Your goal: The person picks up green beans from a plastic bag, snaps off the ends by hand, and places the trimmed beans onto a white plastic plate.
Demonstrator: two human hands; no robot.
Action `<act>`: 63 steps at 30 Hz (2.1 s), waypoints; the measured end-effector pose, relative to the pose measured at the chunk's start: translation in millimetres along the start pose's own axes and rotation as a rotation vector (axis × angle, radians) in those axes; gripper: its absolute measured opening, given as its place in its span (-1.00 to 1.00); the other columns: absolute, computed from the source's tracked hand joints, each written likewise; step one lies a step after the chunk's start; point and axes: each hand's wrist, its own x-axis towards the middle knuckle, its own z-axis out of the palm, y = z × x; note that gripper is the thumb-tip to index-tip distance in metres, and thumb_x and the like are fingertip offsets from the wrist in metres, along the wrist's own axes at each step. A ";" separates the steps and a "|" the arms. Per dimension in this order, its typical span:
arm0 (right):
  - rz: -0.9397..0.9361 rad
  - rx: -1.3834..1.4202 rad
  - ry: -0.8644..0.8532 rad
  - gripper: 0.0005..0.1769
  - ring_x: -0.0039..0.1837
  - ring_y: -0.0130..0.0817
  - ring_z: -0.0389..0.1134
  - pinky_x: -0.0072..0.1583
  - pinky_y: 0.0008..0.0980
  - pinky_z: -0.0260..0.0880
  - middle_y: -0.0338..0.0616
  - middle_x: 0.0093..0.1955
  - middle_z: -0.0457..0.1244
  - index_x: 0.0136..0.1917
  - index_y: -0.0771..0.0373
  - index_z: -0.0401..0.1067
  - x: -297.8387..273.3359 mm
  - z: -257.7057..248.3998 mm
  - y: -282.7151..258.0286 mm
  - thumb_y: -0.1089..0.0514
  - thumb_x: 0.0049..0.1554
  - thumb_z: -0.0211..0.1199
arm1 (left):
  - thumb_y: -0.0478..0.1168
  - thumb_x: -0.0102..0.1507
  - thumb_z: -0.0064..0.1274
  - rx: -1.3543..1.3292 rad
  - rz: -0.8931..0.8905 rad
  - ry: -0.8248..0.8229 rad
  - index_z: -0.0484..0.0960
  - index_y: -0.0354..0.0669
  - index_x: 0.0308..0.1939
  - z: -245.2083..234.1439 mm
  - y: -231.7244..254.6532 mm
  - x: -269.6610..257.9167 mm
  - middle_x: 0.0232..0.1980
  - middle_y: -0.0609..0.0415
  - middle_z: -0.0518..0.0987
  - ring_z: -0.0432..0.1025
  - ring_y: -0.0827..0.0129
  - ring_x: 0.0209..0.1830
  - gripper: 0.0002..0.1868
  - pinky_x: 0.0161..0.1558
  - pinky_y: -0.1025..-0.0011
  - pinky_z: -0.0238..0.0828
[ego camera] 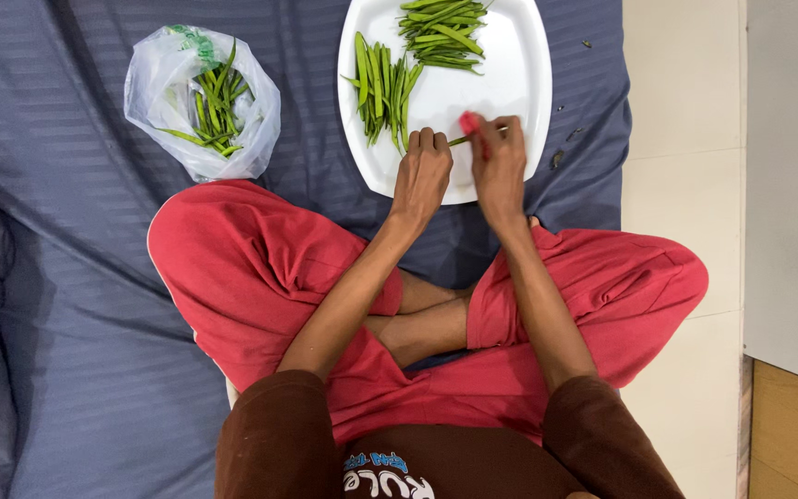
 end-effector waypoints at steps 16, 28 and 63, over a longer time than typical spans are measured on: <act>0.109 0.047 0.249 -0.63 0.04 -0.11 0.36 0.10 -0.15 0.38 0.05 0.01 0.28 0.26 0.34 0.56 0.7 -5.4 49.1 0.36 0.17 0.32 | -0.47 0.28 0.00 -0.169 0.177 -0.015 0.67 -0.21 0.21 -14.6 -2.4 7.4 0.01 -0.10 0.48 0.40 0.09 0.03 -0.58 0.01 0.19 0.44; 0.141 0.089 0.288 -0.64 0.03 -0.18 0.34 0.09 -0.21 0.37 0.01 0.02 0.27 0.26 0.30 0.58 -0.3 -11.0 38.9 0.34 0.17 0.34 | -0.16 0.18 0.21 0.022 0.219 0.175 0.65 -0.34 -0.09 -21.7 -0.6 7.3 -0.08 -0.04 0.46 0.34 0.18 -0.03 -0.67 -0.06 0.24 0.31; 0.048 0.018 0.238 -0.61 -0.02 -0.08 0.36 0.00 -0.17 0.38 0.05 -0.01 0.26 0.28 0.30 0.56 0.3 -22.1 20.5 0.39 0.18 0.29 | -0.40 0.08 0.10 0.116 0.051 0.106 0.56 -0.24 -0.40 -14.6 -3.6 1.7 -0.29 0.01 0.49 0.45 0.23 -0.17 -0.95 -0.34 0.34 0.49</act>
